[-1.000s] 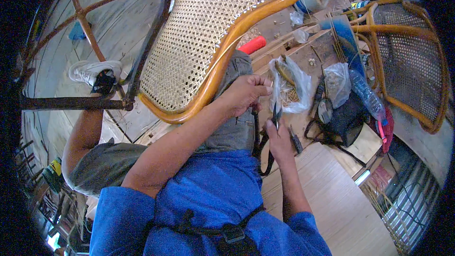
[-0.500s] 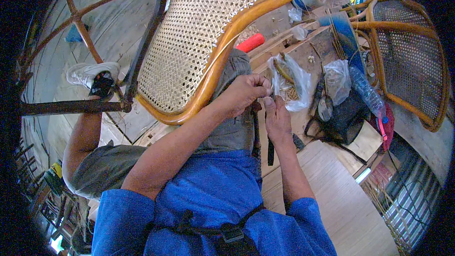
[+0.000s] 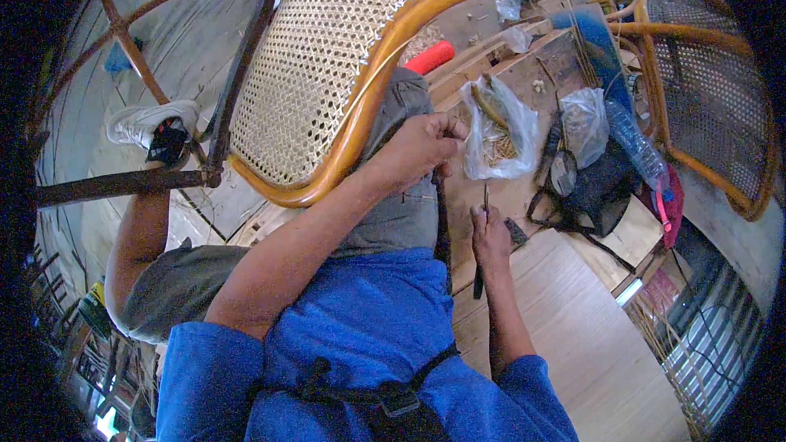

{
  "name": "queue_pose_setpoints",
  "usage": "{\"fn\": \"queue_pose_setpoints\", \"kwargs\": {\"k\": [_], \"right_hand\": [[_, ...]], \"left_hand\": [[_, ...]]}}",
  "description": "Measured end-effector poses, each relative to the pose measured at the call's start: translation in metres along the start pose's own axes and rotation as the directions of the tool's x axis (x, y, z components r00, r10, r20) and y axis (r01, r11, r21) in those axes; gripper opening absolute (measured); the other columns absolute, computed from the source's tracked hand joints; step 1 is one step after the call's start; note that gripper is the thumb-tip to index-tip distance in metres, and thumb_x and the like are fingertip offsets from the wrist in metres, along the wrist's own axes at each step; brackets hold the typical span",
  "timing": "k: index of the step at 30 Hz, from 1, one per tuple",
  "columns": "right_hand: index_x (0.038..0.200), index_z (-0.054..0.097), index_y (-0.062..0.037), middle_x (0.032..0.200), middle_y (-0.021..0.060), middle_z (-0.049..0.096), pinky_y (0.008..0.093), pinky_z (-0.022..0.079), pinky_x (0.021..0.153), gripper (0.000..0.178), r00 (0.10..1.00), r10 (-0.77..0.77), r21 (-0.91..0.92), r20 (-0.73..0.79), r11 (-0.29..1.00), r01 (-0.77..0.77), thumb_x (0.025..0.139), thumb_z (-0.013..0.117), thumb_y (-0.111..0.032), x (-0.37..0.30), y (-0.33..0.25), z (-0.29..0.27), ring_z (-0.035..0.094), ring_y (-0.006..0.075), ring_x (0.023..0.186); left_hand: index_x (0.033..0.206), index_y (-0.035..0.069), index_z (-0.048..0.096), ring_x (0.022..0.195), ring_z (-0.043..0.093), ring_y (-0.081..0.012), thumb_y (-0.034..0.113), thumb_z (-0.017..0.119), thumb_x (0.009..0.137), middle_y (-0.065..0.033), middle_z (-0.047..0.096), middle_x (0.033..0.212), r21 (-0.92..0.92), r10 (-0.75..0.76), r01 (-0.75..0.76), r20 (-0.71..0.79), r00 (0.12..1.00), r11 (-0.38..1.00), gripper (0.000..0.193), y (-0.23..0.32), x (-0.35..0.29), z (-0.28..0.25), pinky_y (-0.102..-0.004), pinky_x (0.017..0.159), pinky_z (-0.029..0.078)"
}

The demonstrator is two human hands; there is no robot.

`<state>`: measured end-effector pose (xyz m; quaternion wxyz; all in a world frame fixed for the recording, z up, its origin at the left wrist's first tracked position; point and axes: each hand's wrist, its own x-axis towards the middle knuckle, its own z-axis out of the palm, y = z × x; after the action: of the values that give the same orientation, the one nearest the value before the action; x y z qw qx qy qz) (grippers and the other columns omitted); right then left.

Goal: The person is weaving a cane seat for a wooden chair. They use a hammer to tap the cane strips into place and scissors to trim the excess material. The process involves threading the cane through the existing weave and securing it along the chair's frame.

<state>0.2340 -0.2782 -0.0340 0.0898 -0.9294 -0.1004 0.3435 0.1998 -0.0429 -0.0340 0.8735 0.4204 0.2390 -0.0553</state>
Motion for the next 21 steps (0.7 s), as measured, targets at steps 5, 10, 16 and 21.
{"fn": "queue_pose_setpoints", "kwargs": {"k": [5,10,16,21], "right_hand": [[0.113,0.056,-0.0005,0.083,0.0097,0.062,0.0299,0.047,0.067,0.027,0.935,-0.221,0.384,-0.278,0.867,0.319,0.088,0.053,-0.011,0.009,-0.06,-0.024,0.059,0.0191,0.074],[0.105,0.058,-0.0012,0.078,0.002,0.059,0.0215,0.044,0.057,0.021,0.955,-0.268,0.746,-0.13,0.607,0.272,0.086,0.058,-0.011,0.031,-0.107,-0.045,0.053,0.0079,0.066],[0.087,0.056,-0.0029,0.071,0.0009,0.056,0.021,0.041,0.056,0.008,0.903,-0.413,0.587,-0.118,0.705,0.399,0.086,0.056,-0.01,0.051,-0.124,-0.06,0.05,0.0074,0.062],[0.09,0.054,-0.0045,0.073,0.0041,0.059,0.0225,0.045,0.059,0.006,0.89,-0.431,0.59,-0.146,0.685,0.428,0.087,0.055,-0.009,0.052,-0.158,-0.083,0.055,0.0103,0.064]], "left_hand": [[0.093,0.004,0.052,0.055,0.05,-0.0076,0.009,0.056,0.082,-0.0011,0.054,0.073,0.058,0.109,-0.109,0.009,0.994,0.992,0.013,-0.009,-0.002,-0.001,-0.0229,0.047,0.043],[0.09,0.003,0.052,0.059,0.052,-0.0093,0.011,0.057,0.081,-0.0032,0.054,0.07,0.191,0.193,-0.175,-0.08,0.978,0.966,0.013,-0.01,-0.002,0.002,-0.0262,0.047,0.047],[0.09,-0.003,0.054,0.067,0.062,-0.0259,0.009,0.058,0.077,-0.0172,0.06,0.072,0.407,0.379,-0.274,-0.205,0.902,0.872,0.018,-0.007,-0.011,0.007,-0.0375,0.061,0.049],[0.087,0.0,0.06,0.076,0.062,-0.0346,0.014,0.058,0.079,-0.0218,0.061,0.082,0.679,0.573,-0.318,-0.184,0.799,0.662,0.016,0.071,-0.059,-0.029,-0.0411,0.068,0.049]]}}
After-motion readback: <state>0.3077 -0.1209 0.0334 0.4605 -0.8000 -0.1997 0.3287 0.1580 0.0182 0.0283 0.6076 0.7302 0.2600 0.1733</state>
